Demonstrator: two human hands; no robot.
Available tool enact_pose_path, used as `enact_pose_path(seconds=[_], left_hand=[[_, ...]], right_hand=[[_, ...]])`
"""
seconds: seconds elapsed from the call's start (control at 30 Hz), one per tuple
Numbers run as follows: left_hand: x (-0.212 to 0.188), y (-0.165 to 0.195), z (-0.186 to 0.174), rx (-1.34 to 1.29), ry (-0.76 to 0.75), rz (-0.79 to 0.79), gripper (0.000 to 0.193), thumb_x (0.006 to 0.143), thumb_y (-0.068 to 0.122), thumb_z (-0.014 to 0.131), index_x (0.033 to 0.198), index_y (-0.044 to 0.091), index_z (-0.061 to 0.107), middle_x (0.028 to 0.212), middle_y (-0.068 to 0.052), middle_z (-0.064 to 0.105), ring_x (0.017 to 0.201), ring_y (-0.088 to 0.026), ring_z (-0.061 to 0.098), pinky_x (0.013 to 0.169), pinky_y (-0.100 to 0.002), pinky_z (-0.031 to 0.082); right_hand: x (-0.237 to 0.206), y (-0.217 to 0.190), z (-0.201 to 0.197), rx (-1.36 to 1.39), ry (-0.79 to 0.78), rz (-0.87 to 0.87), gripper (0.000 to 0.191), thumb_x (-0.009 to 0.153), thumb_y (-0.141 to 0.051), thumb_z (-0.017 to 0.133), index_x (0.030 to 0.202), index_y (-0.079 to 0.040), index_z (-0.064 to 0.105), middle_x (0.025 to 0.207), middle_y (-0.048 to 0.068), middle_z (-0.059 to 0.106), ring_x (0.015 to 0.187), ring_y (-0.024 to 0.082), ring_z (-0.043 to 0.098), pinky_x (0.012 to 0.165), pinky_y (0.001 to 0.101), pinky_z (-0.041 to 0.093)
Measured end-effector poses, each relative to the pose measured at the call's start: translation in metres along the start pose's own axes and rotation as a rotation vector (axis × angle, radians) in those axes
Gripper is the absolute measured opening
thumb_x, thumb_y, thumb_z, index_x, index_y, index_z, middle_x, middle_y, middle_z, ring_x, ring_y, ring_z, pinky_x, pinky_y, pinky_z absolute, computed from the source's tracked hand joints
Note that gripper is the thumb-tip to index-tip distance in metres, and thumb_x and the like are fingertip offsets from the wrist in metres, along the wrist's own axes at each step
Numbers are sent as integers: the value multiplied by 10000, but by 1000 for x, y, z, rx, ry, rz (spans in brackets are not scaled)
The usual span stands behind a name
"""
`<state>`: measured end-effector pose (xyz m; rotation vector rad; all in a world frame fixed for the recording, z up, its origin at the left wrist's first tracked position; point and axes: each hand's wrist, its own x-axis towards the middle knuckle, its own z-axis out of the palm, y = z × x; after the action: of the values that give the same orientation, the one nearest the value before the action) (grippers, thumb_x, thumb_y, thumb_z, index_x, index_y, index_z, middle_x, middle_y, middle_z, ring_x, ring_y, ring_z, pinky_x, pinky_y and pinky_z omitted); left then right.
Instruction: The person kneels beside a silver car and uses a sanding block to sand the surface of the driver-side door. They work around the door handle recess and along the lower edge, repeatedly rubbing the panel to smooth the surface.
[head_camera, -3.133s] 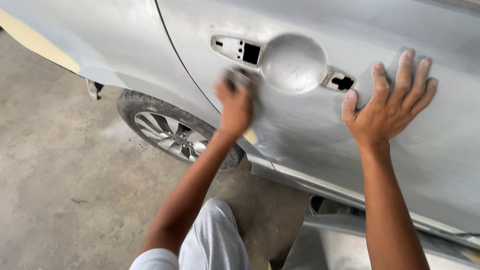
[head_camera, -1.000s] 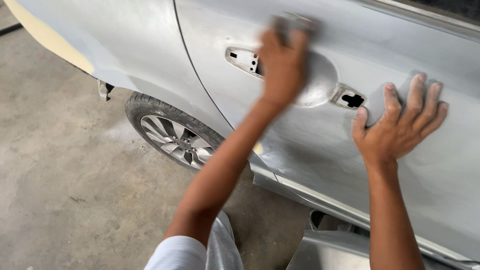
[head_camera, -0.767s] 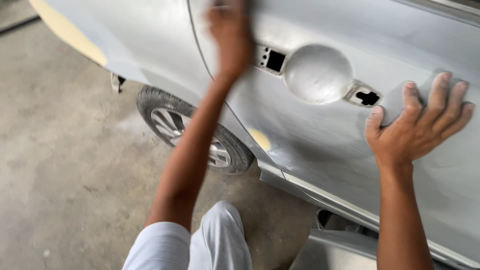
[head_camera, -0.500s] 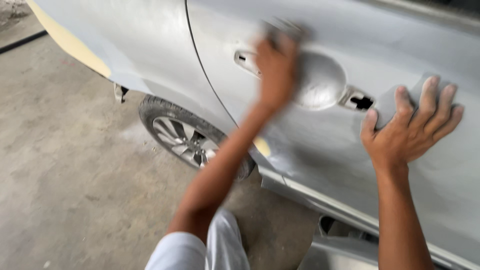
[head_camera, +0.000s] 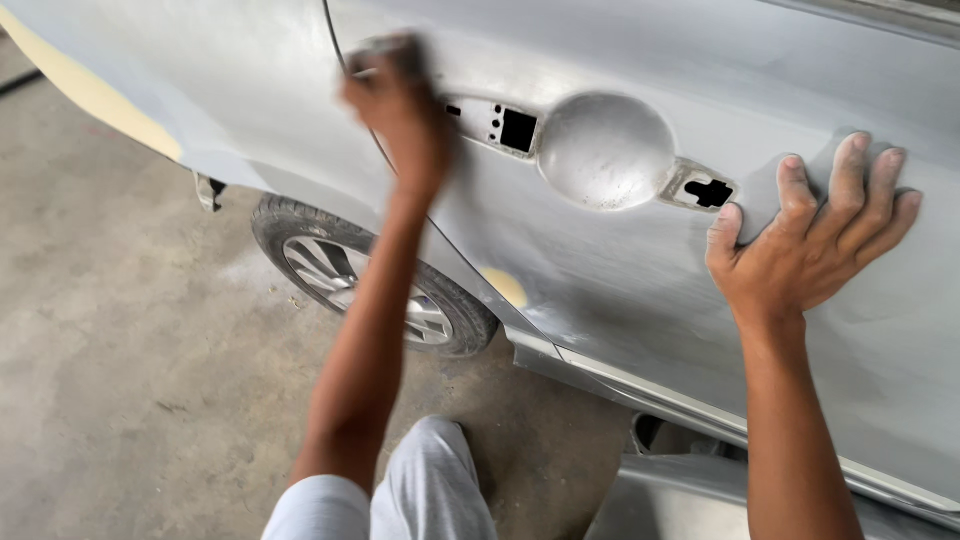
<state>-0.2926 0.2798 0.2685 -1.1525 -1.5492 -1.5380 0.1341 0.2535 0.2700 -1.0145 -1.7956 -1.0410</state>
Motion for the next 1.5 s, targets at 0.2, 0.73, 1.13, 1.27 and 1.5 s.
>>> enact_pose_path(seconds=[0.2, 0.73, 1.13, 1.27, 1.5], left_hand=[[-33, 117, 12, -136, -242, 294, 497, 955, -17, 558, 1404, 182, 486, 1448, -313, 365, 1334, -455, 368, 1106, -594, 339], [-27, 119, 22, -209, -309, 343, 572, 870, 23, 653, 1382, 213, 482, 1511, -332, 339, 1376, -462, 385, 1117, -570, 395], [-36, 147, 20, -90, -462, 504, 180, 1020, 177, 611, 1189, 233, 590, 1525, -265, 431, 1460, -431, 388, 1217, -580, 353], [-30, 123, 12, -214, -394, 430, 383, 1011, 173, 655, 1371, 288, 596, 1495, -321, 432, 1399, -480, 360, 1161, -611, 335], [60, -26, -16, -65, -132, 89, 469, 969, 16, 531, 1432, 18, 459, 1363, -318, 392, 1242, -411, 426, 1033, -553, 404]], right_hand=[[8, 8, -7, -2, -13, -43, 545, 1066, -468, 406, 1477, -135, 537, 1649, 221, 423, 1556, 459, 279, 1239, 686, 145], [8, 5, -7, -8, -12, -51, 551, 1066, -459, 409, 1501, -140, 520, 1659, 221, 411, 1561, 458, 273, 1245, 685, 130], [17, -16, -16, 35, -17, 61, 472, 1096, -435, 484, 1441, -117, 533, 1616, 214, 413, 1545, 453, 287, 1235, 688, 158], [21, -16, -23, 55, -20, 14, 476, 1102, -402, 490, 1482, -118, 530, 1638, 230, 395, 1567, 455, 260, 1261, 688, 150], [11, -26, -7, 23, -6, 90, 446, 1108, -417, 530, 1470, -156, 530, 1618, 206, 412, 1541, 429, 284, 1241, 669, 162]])
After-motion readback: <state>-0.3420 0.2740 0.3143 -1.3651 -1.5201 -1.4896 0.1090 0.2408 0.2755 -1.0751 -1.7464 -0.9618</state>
